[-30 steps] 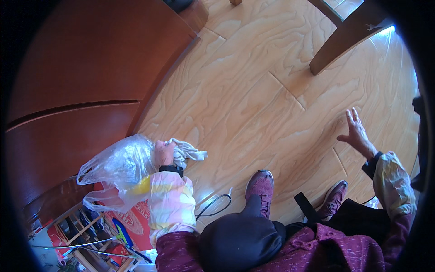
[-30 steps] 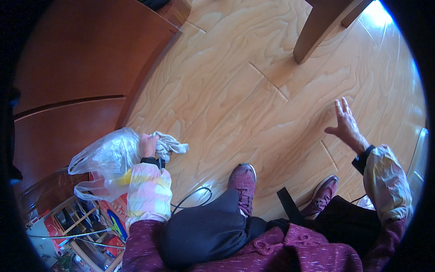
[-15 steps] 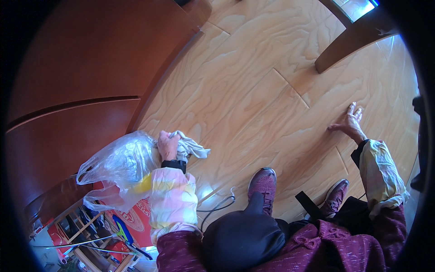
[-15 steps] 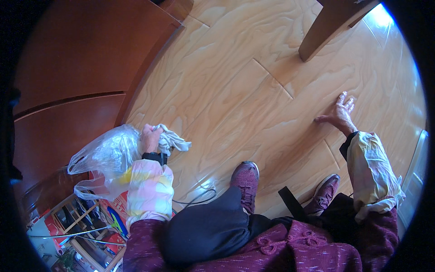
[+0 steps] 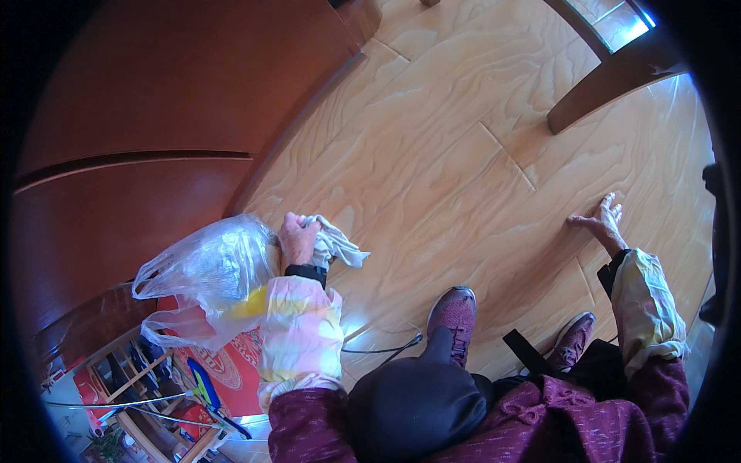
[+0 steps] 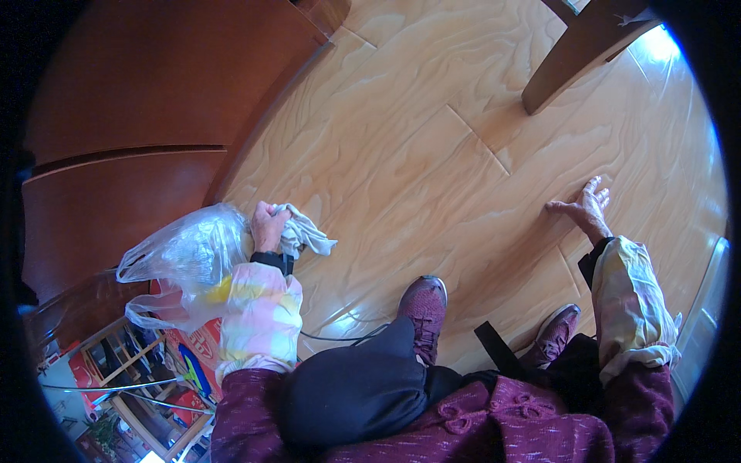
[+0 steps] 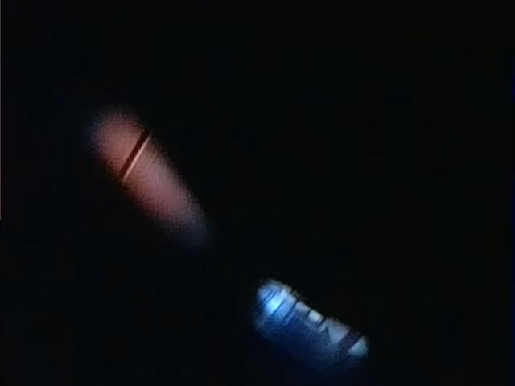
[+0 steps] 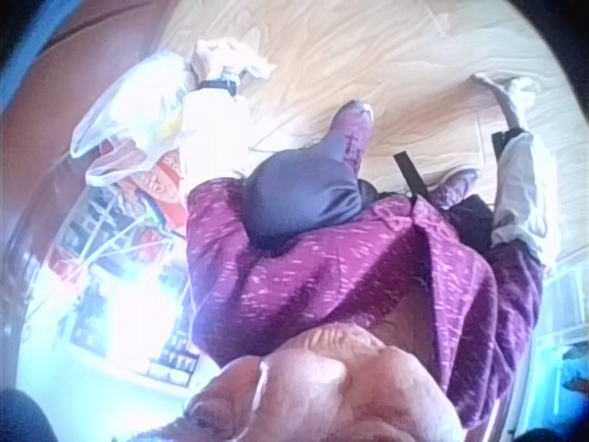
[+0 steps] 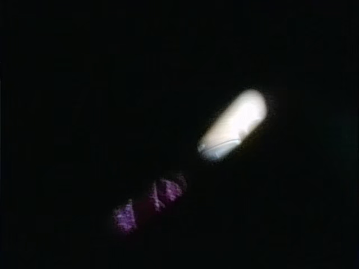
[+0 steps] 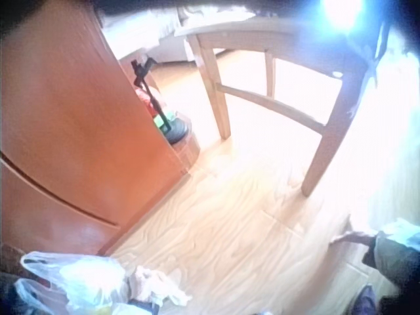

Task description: The person kneels on the floor and wipes the wooden floor with a cloth, moving around a chair and cabinet to clean different areas.

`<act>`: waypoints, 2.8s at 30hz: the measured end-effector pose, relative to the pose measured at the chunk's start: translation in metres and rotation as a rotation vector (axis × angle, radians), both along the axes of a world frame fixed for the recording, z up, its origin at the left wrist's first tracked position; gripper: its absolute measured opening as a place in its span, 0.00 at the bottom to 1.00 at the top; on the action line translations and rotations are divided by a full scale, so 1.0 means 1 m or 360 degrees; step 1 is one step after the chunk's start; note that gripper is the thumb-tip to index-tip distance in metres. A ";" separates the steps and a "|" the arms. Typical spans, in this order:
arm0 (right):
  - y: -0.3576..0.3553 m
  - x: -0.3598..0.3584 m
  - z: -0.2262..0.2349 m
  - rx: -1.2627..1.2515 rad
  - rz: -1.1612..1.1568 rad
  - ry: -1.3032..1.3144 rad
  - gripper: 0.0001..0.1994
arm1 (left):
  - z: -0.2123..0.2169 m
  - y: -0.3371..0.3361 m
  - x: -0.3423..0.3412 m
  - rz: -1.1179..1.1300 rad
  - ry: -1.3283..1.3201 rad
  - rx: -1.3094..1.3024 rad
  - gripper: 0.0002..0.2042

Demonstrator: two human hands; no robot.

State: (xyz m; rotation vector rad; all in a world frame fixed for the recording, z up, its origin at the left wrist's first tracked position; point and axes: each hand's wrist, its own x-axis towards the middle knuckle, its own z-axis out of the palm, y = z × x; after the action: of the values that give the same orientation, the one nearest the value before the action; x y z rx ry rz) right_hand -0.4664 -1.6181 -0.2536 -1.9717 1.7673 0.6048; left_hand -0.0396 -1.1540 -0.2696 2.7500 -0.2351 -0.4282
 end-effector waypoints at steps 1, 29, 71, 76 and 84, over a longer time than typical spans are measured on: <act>0.001 -0.002 -0.001 0.0006 0.0014 -0.0019 0.72 | 0.000 0.001 0.000 0.0012 0.0009 0.0046 0.20; 0.005 0.000 0.009 -0.0024 -0.0018 0.0021 0.72 | 0.008 -0.004 -0.001 -0.0062 0.0036 0.0191 0.19; 0.007 -0.006 0.005 0.0049 -0.0001 -0.0043 0.72 | -0.012 -0.054 -0.002 -0.0246 -0.0770 -0.0029 0.22; 0.010 -0.004 0.008 0.0014 -0.0006 -0.0051 0.74 | -0.027 -0.220 0.026 -0.0875 -0.0742 -0.0835 0.28; 0.011 -0.005 0.013 0.0025 -0.0039 -0.0041 0.73 | -0.021 -0.316 0.069 -0.1372 -0.0851 -0.0265 0.17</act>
State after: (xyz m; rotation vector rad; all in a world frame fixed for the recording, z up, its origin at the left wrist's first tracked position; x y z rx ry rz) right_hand -0.4716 -1.6074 -0.2410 -1.9359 1.7634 0.5806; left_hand 0.0298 -1.4700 -0.2903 2.4058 -1.5225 0.1484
